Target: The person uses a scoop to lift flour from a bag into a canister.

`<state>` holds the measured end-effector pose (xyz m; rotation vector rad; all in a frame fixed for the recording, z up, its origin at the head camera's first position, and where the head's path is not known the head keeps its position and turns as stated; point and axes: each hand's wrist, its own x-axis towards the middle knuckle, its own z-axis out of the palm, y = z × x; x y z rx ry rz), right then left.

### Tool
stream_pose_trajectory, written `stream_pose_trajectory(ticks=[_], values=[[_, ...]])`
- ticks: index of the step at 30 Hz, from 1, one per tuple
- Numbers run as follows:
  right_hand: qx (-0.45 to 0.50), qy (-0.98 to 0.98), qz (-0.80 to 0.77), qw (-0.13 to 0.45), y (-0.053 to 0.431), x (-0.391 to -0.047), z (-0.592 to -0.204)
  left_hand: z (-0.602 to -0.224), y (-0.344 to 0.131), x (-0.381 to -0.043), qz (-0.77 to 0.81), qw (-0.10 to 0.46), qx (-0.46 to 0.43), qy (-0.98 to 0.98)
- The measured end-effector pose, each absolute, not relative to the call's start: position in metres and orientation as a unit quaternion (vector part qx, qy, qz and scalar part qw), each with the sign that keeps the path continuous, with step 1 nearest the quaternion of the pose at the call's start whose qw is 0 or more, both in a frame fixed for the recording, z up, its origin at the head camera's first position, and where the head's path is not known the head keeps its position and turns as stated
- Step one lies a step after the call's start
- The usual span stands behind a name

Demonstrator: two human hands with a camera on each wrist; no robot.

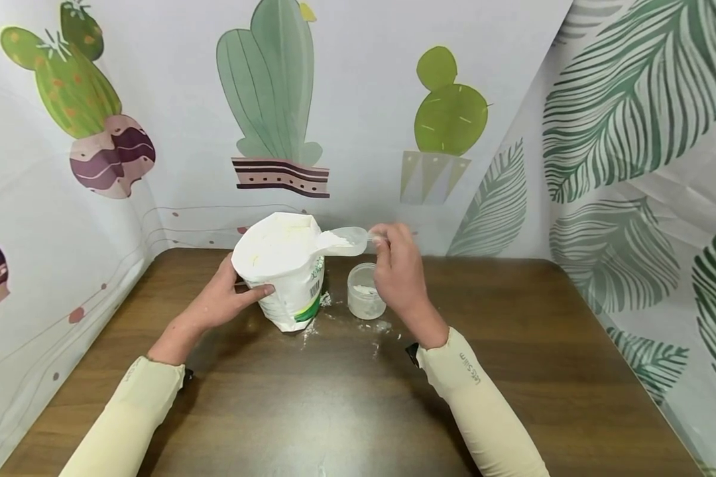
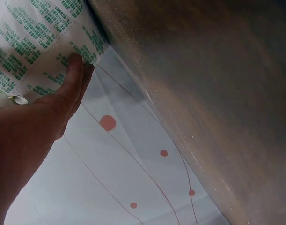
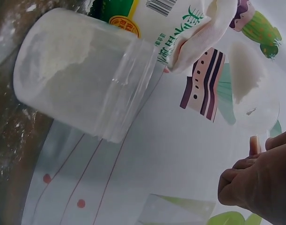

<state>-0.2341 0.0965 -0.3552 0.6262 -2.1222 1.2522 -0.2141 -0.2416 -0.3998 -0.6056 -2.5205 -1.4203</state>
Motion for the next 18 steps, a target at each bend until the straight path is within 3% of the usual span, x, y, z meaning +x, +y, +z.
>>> stream_pose_trajectory(ticks=[8,18], values=[[0.219,-0.805,0.466,0.294,0.107,-0.234,-0.356,-0.384,-0.237,-0.207,-0.483,0.082,-0.21,-0.846],[0.217,-0.814,0.457,0.285,0.121,-0.237,-0.361,-0.396,-0.242,-0.214,-0.483,0.082,-0.207,-0.847]])
